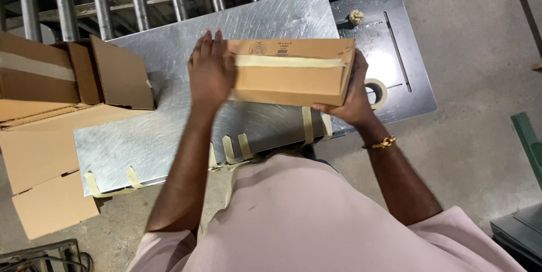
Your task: The person assembles and seals cardboard boxes by hand using strips of tape.
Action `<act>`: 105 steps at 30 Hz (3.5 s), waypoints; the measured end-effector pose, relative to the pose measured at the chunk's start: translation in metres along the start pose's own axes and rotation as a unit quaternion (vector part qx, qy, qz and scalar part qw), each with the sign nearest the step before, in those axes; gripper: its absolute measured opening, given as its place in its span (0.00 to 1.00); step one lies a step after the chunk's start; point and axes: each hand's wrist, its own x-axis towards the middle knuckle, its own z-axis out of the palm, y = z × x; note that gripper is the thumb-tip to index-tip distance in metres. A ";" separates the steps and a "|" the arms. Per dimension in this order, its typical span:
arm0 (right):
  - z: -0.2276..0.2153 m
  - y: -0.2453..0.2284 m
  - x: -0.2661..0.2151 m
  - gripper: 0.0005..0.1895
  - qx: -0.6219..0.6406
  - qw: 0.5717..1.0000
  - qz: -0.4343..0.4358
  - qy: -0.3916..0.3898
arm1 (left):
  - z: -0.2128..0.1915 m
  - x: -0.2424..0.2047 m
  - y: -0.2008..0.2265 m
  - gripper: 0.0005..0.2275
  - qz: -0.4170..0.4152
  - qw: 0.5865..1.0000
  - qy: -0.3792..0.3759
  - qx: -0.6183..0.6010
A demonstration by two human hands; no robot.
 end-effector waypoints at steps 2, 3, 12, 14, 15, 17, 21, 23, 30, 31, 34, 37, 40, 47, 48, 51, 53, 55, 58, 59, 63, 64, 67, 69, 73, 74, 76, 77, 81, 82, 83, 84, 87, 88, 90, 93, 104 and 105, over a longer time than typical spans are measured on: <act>0.005 -0.004 -0.005 0.84 0.001 1.000 -0.027 0.008 | -0.013 -0.010 0.043 0.36 -0.058 0.996 -0.053 0.046; 0.008 -0.012 -0.005 0.84 0.002 1.000 -0.025 0.007 | -0.018 -0.008 0.057 0.36 -0.060 0.996 -0.055 0.047; 0.017 -0.027 -0.012 0.76 -0.091 0.996 -0.017 0.006 | -0.023 -0.003 0.157 0.48 0.038 0.978 -0.195 -0.060; 0.019 -0.025 -0.016 0.78 -0.095 0.995 -0.025 0.019 | -0.021 -0.008 0.182 0.49 0.092 0.970 -0.220 -0.047; 0.013 -0.023 -0.018 0.78 -0.094 0.995 -0.025 0.018 | -0.020 -0.011 0.193 0.49 0.091 0.970 -0.218 -0.046; 0.016 -0.021 -0.025 0.74 -0.067 0.997 -0.002 0.040 | -0.018 -0.016 0.213 0.55 0.121 0.966 -0.229 -0.023; 0.009 -0.017 -0.039 0.65 -0.012 0.995 0.047 0.089 | -0.015 -0.030 0.241 0.58 0.180 0.959 -0.210 -0.057; 0.006 -0.015 -0.048 0.61 0.016 0.991 0.071 0.116 | -0.034 -0.033 0.268 0.59 0.231 0.926 -0.295 -0.038; -0.007 -0.015 -0.034 0.47 0.117 0.968 0.125 0.186 | -0.032 -0.035 0.252 0.41 0.432 0.869 -0.136 -0.200; -0.008 -0.015 -0.030 0.45 0.132 0.964 0.133 0.191 | -0.055 -0.022 0.243 0.29 0.396 0.871 -0.136 -0.256; -0.007 -0.017 -0.020 0.40 0.174 0.950 0.160 0.205 | -0.075 -0.004 0.171 0.26 0.320 0.915 -0.045 -0.240; -0.012 -0.088 0.003 0.36 0.230 0.910 0.290 0.189 | -0.089 -0.017 0.095 0.35 0.231 0.948 0.062 -0.212; -0.033 -0.088 0.013 0.36 0.261 0.858 0.422 0.131 | -0.079 -0.045 0.041 0.46 0.161 0.920 0.026 -0.356; -0.095 0.086 0.019 0.34 0.263 0.813 0.519 0.036 | -0.049 -0.052 0.014 0.58 0.148 0.836 -0.120 -0.514; -0.114 0.119 0.021 0.34 0.262 0.813 0.518 0.035 | -0.042 -0.049 0.014 0.58 0.148 0.837 -0.118 -0.514; -0.144 0.181 0.036 0.29 0.267 0.783 0.559 0.050 | -0.014 -0.035 0.008 0.48 0.060 0.824 -0.046 -0.561; -0.125 0.172 0.052 0.31 0.224 0.792 0.563 -0.081 | 0.018 -0.017 -0.004 0.35 0.031 0.869 0.016 -0.494; -0.108 0.153 0.061 0.26 0.145 0.823 0.544 -0.078 | 0.059 0.000 -0.026 0.27 -0.033 0.864 0.044 -0.500; -0.110 0.209 0.082 0.23 0.015 0.854 0.520 -0.029 | 0.104 0.035 -0.065 0.16 -0.129 0.822 0.086 -0.548; -0.111 0.243 0.091 0.26 -0.034 0.856 0.516 0.016 | 0.115 0.045 -0.082 0.10 -0.161 0.785 0.098 -0.590; -0.207 0.387 0.066 0.13 -0.227 0.970 -0.083 -0.022 | 0.206 0.081 -0.163 0.13 0.088 0.896 0.176 -0.397; -0.191 0.330 0.067 0.13 -0.208 0.968 -0.087 0.111 | 0.213 0.082 -0.173 0.15 0.130 0.901 0.231 -0.344; -0.142 0.191 0.068 0.20 -0.139 0.952 -0.096 0.255 | 0.129 -0.017 -0.123 0.16 0.012 0.883 0.298 -0.362; -0.116 0.138 0.042 0.28 -0.108 0.946 -0.102 0.287 | 0.058 -0.056 -0.078 0.16 -0.123 0.828 0.309 -0.451; -0.050 0.048 -0.022 0.34 -0.072 0.950 -0.096 0.287 | 0.025 -0.200 -0.153 0.12 -0.144 0.758 0.367 -0.519; -0.033 0.029 -0.039 0.20 -0.083 0.956 -0.147 0.241 | 0.027 -0.237 -0.193 0.13 -0.197 0.739 0.417 -0.491; -0.011 0.033 -0.053 0.13 -0.072 0.963 -0.153 0.209 | -0.006 -0.301 -0.240 0.06 -0.269 0.718 0.503 -0.399; 0.000 0.033 -0.060 0.08 -0.063 0.969 -0.160 0.179 | -0.021 -0.332 -0.264 0.08 -0.334 0.684 0.575 -0.301; 0.072 -0.001 -0.062 0.06 -0.019 0.982 -0.120 0.142 | -0.104 -0.392 -0.316 0.14 -0.608 0.494 0.586 -0.209; 0.081 0.006 -0.060 0.07 -0.033 0.982 -0.119 0.140 | -0.099 -0.414 -0.356 0.34 -0.684 0.403 0.568 -0.218; 0.093 0.013 -0.062 0.07 -0.048 0.982 -0.116 0.141 | -0.095 -0.436 -0.398 0.55 -0.750 0.309 0.540 -0.224; 0.110 0.016 -0.057 0.07 -0.048 0.982 -0.117 0.137 | -0.091 -0.445 -0.414 0.55 -0.751 0.306 0.541 -0.224; 0.171 0.010 -0.061 0.08 -0.041 0.982 -0.074 0.166 | -0.090 -0.467 -0.448 0.19 -0.651 0.313 0.568 -0.394; 0.195 0.003 -0.064 0.07 -0.036 0.985 -0.049 0.159 | -0.093 -0.473 -0.450 0.13 -0.595 0.360 0.591 -0.409; 0.241 -0.002 -0.065 0.08 -0.033 0.987 -0.029 0.157 | -0.096 -0.481 -0.460 0.06 -0.533 0.406 0.608 -0.427; 0.307 -0.010 -0.068 0.06 -0.015 0.987 -0.008 0.160 | -0.121 -0.501 -0.461 0.06 -0.460 0.457 0.642 -0.410; 0.425 -0.203 -0.040 0.57 -0.066 0.990 -0.051 -0.115 | -0.396 -0.691 -0.406 0.19 -0.205 0.765 0.514 -0.330; 0.427 -0.215 -0.044 0.57 -0.072 0.991 -0.046 -0.100 | -0.387 -0.676 -0.398 0.19 -0.199 0.769 0.503 -0.340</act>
